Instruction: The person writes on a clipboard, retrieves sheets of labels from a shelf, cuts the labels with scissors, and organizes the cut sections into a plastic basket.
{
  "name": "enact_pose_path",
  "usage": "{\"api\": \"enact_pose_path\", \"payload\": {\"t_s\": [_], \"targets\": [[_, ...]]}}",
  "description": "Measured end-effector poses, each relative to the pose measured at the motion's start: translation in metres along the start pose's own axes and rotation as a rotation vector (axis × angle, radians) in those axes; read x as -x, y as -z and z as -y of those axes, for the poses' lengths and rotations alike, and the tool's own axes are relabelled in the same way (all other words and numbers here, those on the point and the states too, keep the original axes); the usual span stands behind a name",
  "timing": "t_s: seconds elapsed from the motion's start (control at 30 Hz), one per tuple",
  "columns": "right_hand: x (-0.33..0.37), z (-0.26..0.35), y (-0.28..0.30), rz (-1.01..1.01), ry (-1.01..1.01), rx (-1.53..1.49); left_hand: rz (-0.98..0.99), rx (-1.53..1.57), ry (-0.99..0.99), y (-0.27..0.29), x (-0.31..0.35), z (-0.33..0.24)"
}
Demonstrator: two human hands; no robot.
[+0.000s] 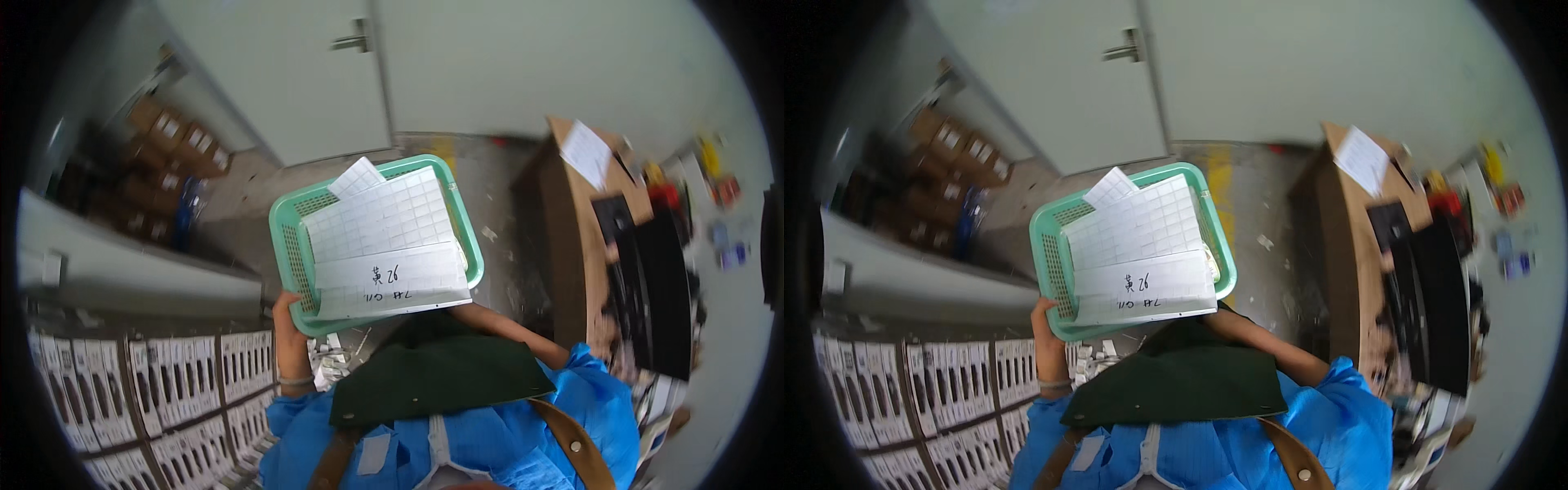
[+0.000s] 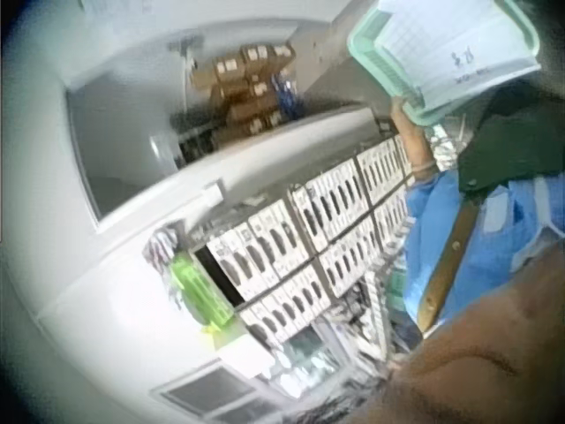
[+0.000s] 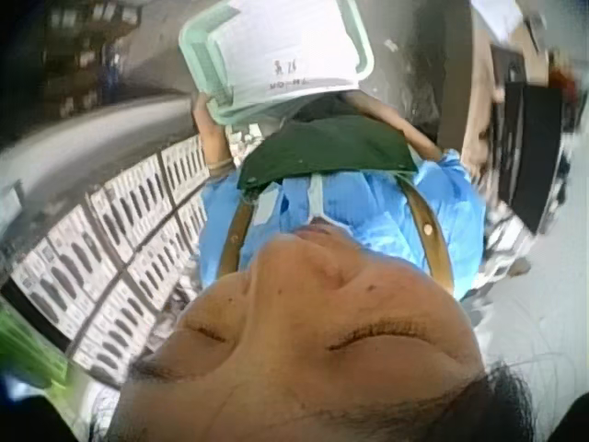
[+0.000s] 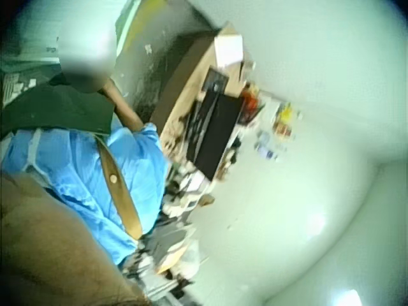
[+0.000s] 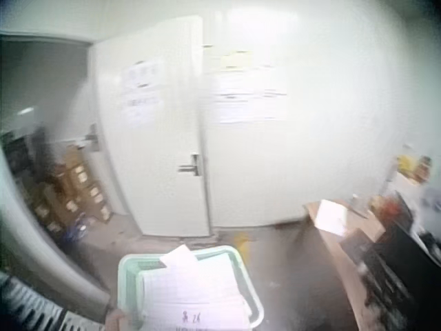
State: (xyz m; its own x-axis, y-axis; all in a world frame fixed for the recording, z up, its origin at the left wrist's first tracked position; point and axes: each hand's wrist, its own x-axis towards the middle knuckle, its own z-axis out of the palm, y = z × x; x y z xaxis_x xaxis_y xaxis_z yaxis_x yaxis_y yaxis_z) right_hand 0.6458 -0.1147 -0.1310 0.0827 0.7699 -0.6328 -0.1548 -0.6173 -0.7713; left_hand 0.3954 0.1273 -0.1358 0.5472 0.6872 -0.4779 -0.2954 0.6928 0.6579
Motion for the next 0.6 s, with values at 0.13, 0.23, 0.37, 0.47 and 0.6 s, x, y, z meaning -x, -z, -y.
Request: {"api": "enact_pose_path", "payload": {"t_s": [0.13, 0.23, 0.37, 0.47, 0.6], "targets": [[-0.091, 0.079, 0.037, 0.212, 0.358, 0.461, -0.107, 0.031, -0.156, 0.037, -0.042, -0.030], [-0.186, 0.112, 0.044, 0.342, 0.558, 0.660, -0.184, 0.148, -0.273, 0.047, -0.062, -0.058], [-0.291, 0.153, 0.030, 0.491, 0.561, 0.667, -0.268, 0.329, -0.294, 0.088, -0.098, -0.073], [-0.374, 0.210, 0.013, 0.579, 0.366, 0.520, -0.372, 0.416, -0.364, 0.126, -0.143, -0.090], [-0.481, 0.276, 0.005, 0.408, -0.109, 0.234, -0.526, 0.340, -0.485, 0.157, -0.225, -0.152]]}}
